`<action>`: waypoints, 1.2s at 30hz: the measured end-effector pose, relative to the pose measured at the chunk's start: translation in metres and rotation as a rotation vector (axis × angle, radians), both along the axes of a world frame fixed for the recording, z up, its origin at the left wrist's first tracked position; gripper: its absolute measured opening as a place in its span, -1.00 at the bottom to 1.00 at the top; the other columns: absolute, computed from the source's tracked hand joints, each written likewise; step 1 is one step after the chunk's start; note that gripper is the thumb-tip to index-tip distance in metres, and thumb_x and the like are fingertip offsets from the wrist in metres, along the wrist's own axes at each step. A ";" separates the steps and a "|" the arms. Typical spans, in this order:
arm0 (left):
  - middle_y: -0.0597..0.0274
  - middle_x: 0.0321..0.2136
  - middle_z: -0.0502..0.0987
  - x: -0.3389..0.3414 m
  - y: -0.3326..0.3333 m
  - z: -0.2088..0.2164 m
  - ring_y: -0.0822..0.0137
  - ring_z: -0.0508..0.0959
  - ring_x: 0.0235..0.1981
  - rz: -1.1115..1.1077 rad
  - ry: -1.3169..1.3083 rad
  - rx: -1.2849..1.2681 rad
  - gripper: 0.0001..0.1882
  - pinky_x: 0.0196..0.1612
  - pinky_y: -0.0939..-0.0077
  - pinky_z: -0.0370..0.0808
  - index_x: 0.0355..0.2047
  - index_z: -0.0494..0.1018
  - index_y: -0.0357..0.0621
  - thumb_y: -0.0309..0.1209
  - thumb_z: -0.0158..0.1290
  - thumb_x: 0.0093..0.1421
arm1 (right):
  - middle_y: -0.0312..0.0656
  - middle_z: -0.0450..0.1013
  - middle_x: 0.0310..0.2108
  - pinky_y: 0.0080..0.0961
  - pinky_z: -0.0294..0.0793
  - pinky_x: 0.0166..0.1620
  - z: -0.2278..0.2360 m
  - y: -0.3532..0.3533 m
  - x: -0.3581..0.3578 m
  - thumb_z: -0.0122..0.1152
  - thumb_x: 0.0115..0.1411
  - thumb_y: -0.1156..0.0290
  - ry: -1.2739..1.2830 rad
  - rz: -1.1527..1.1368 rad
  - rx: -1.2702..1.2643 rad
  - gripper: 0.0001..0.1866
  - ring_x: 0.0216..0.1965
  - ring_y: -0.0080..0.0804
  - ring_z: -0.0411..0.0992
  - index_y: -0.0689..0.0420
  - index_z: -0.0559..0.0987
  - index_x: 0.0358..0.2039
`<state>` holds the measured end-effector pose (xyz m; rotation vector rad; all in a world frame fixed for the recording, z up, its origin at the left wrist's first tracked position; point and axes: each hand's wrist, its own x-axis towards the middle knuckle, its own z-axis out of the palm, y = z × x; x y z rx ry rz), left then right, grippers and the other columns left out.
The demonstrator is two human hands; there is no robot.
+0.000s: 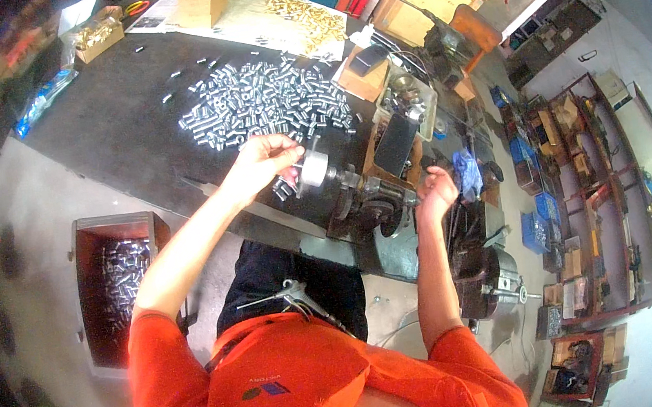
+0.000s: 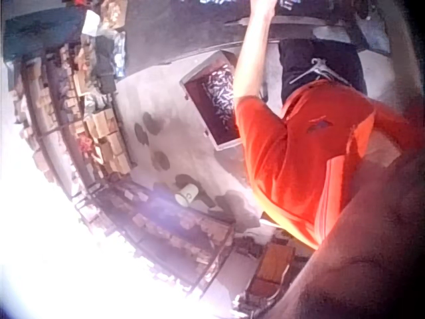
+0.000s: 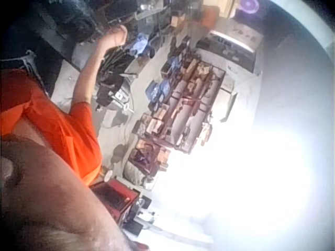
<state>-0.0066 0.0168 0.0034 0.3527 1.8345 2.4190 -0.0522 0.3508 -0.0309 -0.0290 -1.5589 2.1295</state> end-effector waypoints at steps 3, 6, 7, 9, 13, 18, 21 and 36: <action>0.30 -0.65 0.41 0.005 0.000 0.000 0.52 0.42 -0.67 -0.001 -0.030 0.058 -0.83 -0.56 0.66 0.43 -0.44 0.40 -0.30 -0.40 -0.02 0.11 | -0.41 0.13 -0.77 -0.73 -0.03 -0.76 0.032 -0.006 0.032 -0.03 0.04 0.41 0.193 0.114 -0.061 -0.80 -0.79 -0.69 0.04 0.31 0.43 -0.44; 0.29 -0.65 0.40 0.008 -0.003 -0.001 0.50 0.42 -0.68 -0.020 -0.070 0.074 -0.81 -0.57 0.66 0.43 -0.42 0.39 -0.29 -0.37 -0.02 0.11 | -0.41 0.11 -0.78 -0.75 -0.04 -0.77 0.038 -0.009 0.072 -0.06 0.07 0.37 0.212 0.091 -0.065 -0.78 -0.80 -0.71 0.01 0.29 0.42 -0.45; 0.28 -0.65 0.41 0.009 -0.004 -0.002 0.50 0.42 -0.68 -0.029 -0.086 0.075 -0.80 -0.57 0.66 0.43 -0.42 0.39 -0.29 -0.36 -0.02 0.11 | -0.42 0.09 -0.78 -0.75 -0.04 -0.77 0.034 -0.007 0.083 -0.08 0.09 0.35 0.210 0.125 -0.085 -0.78 -0.81 -0.72 0.00 0.28 0.41 -0.47; 0.27 -0.65 0.41 0.010 -0.005 -0.002 0.49 0.43 -0.69 -0.037 -0.088 0.101 -0.80 -0.58 0.65 0.43 -0.41 0.39 -0.30 -0.36 -0.02 0.11 | -0.42 0.10 -0.78 -0.75 -0.05 -0.78 0.028 -0.010 0.107 -0.09 0.11 0.32 0.106 0.125 -0.094 -0.76 -0.80 -0.72 0.00 0.26 0.41 -0.48; 0.27 -0.67 0.41 0.010 -0.003 -0.003 0.49 0.43 -0.68 -0.037 -0.058 0.104 -0.81 -0.60 0.64 0.43 -0.40 0.39 -0.31 -0.40 -0.02 0.11 | -0.42 0.15 -0.75 -0.74 -0.04 -0.78 -0.026 -0.002 0.111 0.01 0.06 0.34 -0.126 0.094 -0.195 -0.81 -0.80 -0.69 0.02 0.20 0.43 -0.52; 0.26 -0.67 0.41 0.008 -0.006 -0.006 0.48 0.42 -0.68 -0.050 -0.055 0.073 -0.83 -0.59 0.63 0.42 -0.40 0.39 -0.32 -0.42 -0.01 0.09 | -0.39 0.23 -0.71 -0.72 0.01 -0.76 -0.048 -0.007 0.034 -0.01 0.05 0.36 -0.395 -0.227 -0.028 -0.82 -0.77 -0.63 0.13 0.21 0.47 -0.52; 0.25 -0.67 0.42 0.017 -0.017 -0.004 0.47 0.42 -0.69 -0.016 -0.060 0.002 -0.84 -0.58 0.61 0.40 -0.43 0.38 -0.30 -0.41 -0.02 0.10 | -0.38 0.23 -0.75 -0.74 0.02 -0.76 -0.025 -0.004 0.001 -0.02 0.05 0.38 0.012 -0.179 0.262 -0.81 -0.77 -0.63 0.15 0.24 0.48 -0.49; 0.04 -0.61 0.47 0.209 -0.191 -0.111 0.14 0.48 -0.64 0.635 -0.018 -1.720 -0.88 -0.54 0.37 0.41 -0.48 0.43 -0.26 -0.49 0.00 -0.07 | -0.43 0.07 -0.80 -0.75 -0.10 -0.77 -0.018 0.000 0.112 0.01 0.07 0.25 -0.093 0.176 -0.135 -0.74 -0.79 -0.70 -0.03 0.23 0.42 -0.47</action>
